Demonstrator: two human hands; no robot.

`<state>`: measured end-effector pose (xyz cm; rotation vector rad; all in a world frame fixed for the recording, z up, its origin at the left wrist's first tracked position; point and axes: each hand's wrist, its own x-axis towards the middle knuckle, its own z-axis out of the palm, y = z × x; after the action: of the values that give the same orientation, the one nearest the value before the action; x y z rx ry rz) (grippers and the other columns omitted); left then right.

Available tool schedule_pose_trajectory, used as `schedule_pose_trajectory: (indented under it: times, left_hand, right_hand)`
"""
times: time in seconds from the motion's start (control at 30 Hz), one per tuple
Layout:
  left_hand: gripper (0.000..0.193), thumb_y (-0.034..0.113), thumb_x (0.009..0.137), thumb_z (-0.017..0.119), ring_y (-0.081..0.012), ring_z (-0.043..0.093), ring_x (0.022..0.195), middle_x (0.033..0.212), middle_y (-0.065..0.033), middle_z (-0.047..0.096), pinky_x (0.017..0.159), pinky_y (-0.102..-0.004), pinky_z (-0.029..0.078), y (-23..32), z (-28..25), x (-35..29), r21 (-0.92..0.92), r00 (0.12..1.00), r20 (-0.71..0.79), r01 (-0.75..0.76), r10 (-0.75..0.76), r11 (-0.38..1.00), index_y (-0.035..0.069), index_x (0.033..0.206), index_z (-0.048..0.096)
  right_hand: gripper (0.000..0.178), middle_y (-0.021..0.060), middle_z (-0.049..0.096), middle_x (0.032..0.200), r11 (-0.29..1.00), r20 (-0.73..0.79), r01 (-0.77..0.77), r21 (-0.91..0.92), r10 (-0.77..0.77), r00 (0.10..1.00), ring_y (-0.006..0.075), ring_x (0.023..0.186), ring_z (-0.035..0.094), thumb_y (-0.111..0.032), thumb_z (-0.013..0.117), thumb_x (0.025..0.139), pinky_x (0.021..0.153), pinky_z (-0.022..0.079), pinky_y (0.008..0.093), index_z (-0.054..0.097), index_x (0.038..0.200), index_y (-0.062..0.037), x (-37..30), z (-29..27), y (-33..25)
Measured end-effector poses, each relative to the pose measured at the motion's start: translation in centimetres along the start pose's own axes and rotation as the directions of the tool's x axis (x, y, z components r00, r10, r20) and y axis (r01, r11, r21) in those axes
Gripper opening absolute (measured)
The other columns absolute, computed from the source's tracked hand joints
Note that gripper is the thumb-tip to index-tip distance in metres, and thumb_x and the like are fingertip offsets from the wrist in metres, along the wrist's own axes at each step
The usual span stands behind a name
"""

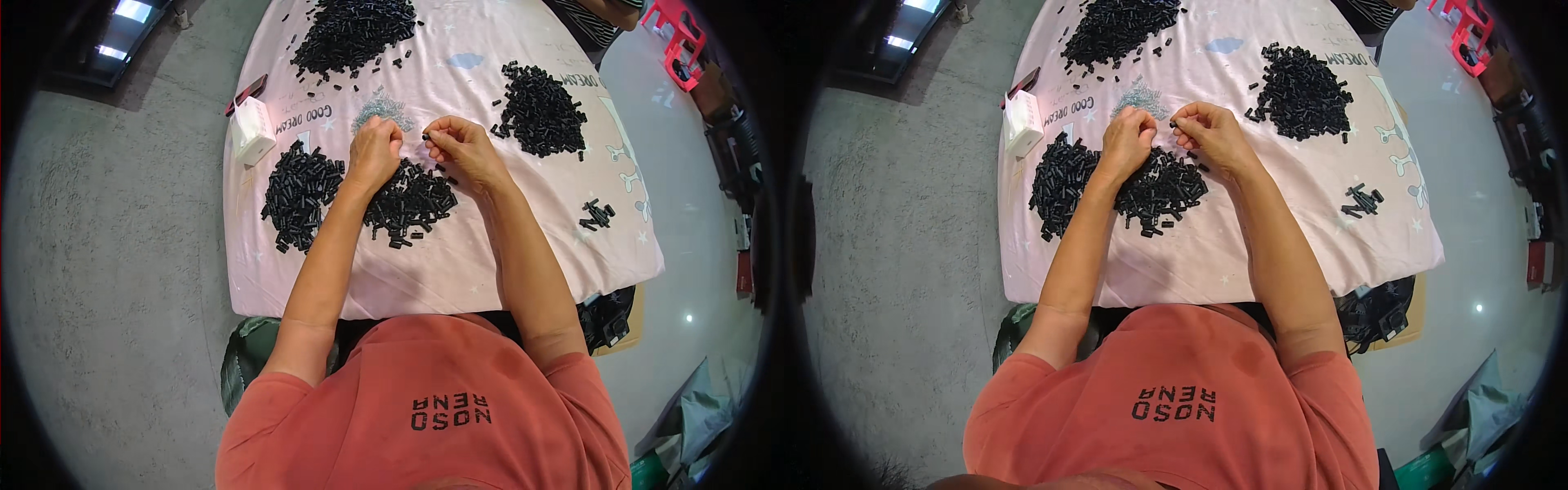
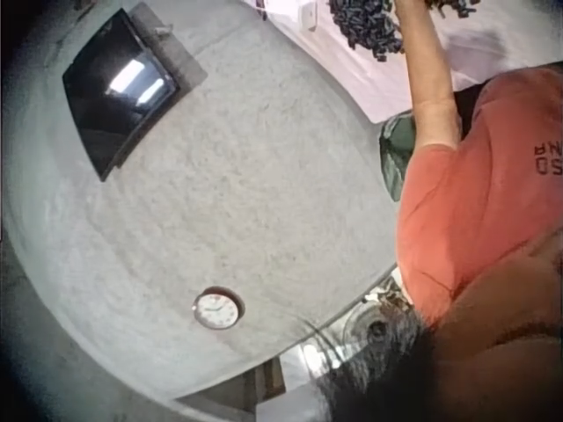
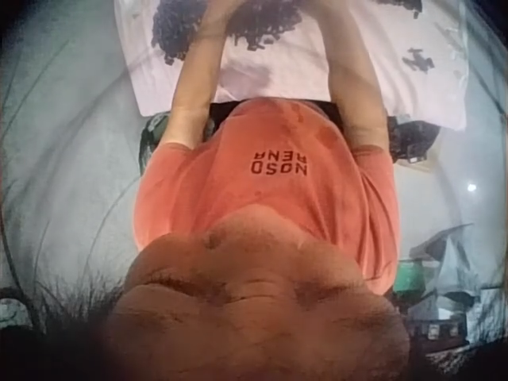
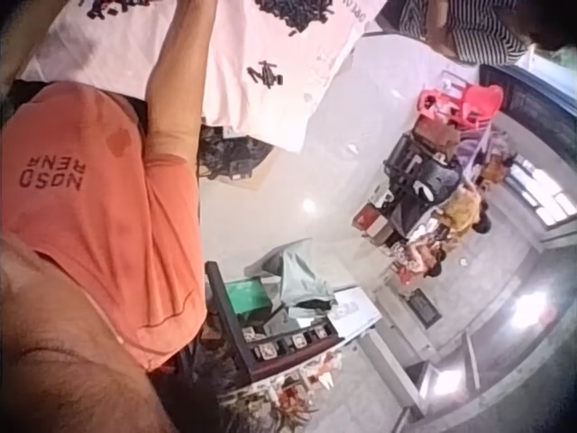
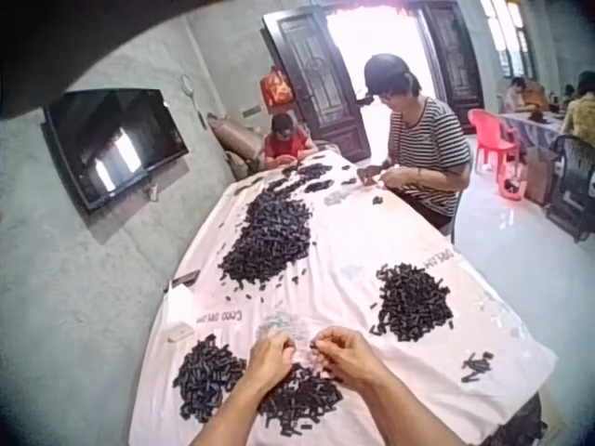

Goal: Sorting small black plastic or rubber components on a table.

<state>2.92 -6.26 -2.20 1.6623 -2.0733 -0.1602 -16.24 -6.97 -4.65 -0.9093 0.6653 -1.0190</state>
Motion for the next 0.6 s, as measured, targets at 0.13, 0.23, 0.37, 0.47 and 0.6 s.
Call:
schedule_pose_trajectory:
  times: [0.13, 0.23, 0.37, 0.47, 0.6]
  left_hand:
    - [0.004, 0.007, 0.08, 0.064, -0.0329, 0.061, 0.084, 0.085, -0.0132, 0.06, 0.076, -0.0414, 0.048, -0.1, 0.0, -0.4, 0.021, 0.995, -0.049, -0.085, 0.086, 0.996, 0.005, 0.083, 0.063]
    - [0.004, 0.006, 0.08, 0.063, -0.0332, 0.06, 0.084, 0.084, -0.0136, 0.059, 0.076, -0.0421, 0.048, -0.1, -0.3, -0.8, 0.018, 0.993, -0.049, -0.107, 0.107, 0.994, 0.004, 0.084, 0.061]
    - [0.004, 0.002, 0.082, 0.061, -0.0312, 0.063, 0.078, 0.081, -0.0142, 0.062, 0.072, -0.0391, 0.05, 1.0, -1.3, -1.5, -0.098, 0.994, -0.075, -0.084, 0.077, 0.992, 0.001, 0.086, 0.06]
    - [0.005, -0.001, 0.082, 0.06, -0.0359, 0.064, 0.078, 0.081, -0.0182, 0.064, 0.071, -0.0419, 0.05, 3.8, -2.5, -2.2, -0.341, 0.997, -0.059, 0.02, -0.042, 0.94, 0.0, 0.086, 0.057]
    - [0.006, 0.0, 0.083, 0.06, -0.0353, 0.066, 0.074, 0.08, -0.0185, 0.066, 0.067, -0.0409, 0.051, 4.8, -2.9, -2.4, -0.352, 0.998, -0.062, 0.007, -0.03, 0.936, -0.001, 0.087, 0.057]
  right_hand:
    - [0.01, 0.0021, 0.066, 0.082, 1.0, -0.013, -0.015, 0.017, 0.016, 1.0, 0.0057, 0.067, 0.058, -0.008, 0.059, 0.096, 0.061, 0.049, 0.018, 0.065, 0.101, -0.0017, 0.0, 0.0, 0.0]
    - [0.009, 0.002, 0.065, 0.082, 0.999, -0.007, -0.022, 0.028, 0.022, 1.0, 0.0057, 0.067, 0.058, -0.007, 0.059, 0.095, 0.061, 0.049, 0.0179, 0.064, 0.101, -0.0015, 0.0, 0.1, 0.0]
    - [0.008, 0.0025, 0.065, 0.082, 1.0, 0.014, -0.011, 0.023, 0.011, 1.0, 0.0065, 0.067, 0.057, -0.004, 0.058, 0.095, 0.062, 0.049, 0.0183, 0.063, 0.101, -0.0006, -0.1, 0.2, 0.0]
    - [0.007, 0.0032, 0.062, 0.082, 0.999, 0.02, -0.024, 0.048, 0.023, 1.0, 0.0071, 0.069, 0.057, -0.003, 0.059, 0.094, 0.062, 0.048, 0.0183, 0.061, 0.1, 0.0008, -0.4, 0.1, -0.3]
    - [0.008, 0.0019, 0.062, 0.081, 0.999, 0.063, -0.041, -0.011, 0.042, 0.997, 0.0066, 0.068, 0.057, -0.006, 0.059, 0.095, 0.062, 0.048, 0.0194, 0.062, 0.101, -0.0012, -0.6, 0.6, -0.5]
